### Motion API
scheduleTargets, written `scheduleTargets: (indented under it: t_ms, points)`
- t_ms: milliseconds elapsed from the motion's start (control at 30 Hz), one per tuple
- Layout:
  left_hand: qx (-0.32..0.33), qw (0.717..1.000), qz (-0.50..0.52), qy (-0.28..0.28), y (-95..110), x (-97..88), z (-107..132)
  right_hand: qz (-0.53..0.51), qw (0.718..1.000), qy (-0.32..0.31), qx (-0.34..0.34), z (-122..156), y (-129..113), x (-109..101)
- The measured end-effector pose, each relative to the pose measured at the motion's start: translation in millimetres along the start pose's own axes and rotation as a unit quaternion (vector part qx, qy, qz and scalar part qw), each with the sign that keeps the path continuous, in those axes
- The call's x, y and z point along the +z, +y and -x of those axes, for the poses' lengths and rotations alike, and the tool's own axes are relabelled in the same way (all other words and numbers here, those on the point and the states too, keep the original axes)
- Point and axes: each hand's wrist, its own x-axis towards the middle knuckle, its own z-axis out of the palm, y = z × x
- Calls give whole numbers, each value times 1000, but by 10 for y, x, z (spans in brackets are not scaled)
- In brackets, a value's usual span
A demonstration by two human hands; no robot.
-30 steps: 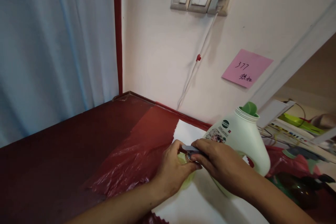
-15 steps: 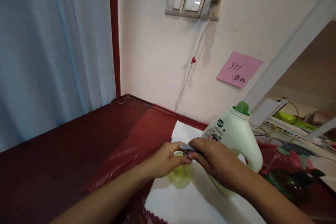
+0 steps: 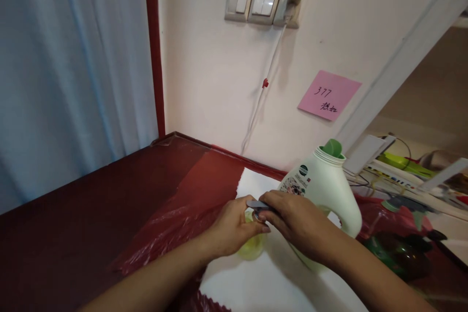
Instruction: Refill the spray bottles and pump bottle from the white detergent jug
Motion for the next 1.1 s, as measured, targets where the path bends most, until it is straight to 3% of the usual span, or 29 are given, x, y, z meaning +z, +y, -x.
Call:
scheduleTargets:
  t_ms: [167,233,300,467,533,667,900,1000,1100]
  points:
    - [-13,987,49,-152,143,-215,-128,8,1000,-5,-2,-7,-14,-11]
    - [-18,984,54,-169,176,-242,-146,11,1000,-2,0,7,-21,-13]
    - [-16,988,53,-146,166,-209,-122,10,1000,0,7,20,-27,-13]
    - [-2,999,-34,36,21,27,-12,-3,1000,4,10,19,-15,-2]
    - [-8,997,-45,67,-33,94,-2,-3,1000,2,11,17,-1,2]
    - [-3,1000,0,30,-59,80,-42,-10,1000,-3,4,17,20,-16]
    - [-18,989,68,-133,88,-119,-130,-11,1000,-3,-2,-10,46,-55]
    - [-6,993,59,-105,98,-89,-106,-8,1000,4,2,3,51,-46]
    - [5,1000,-10,-6,63,5,-78,-5,1000,7,8,14,46,-42]
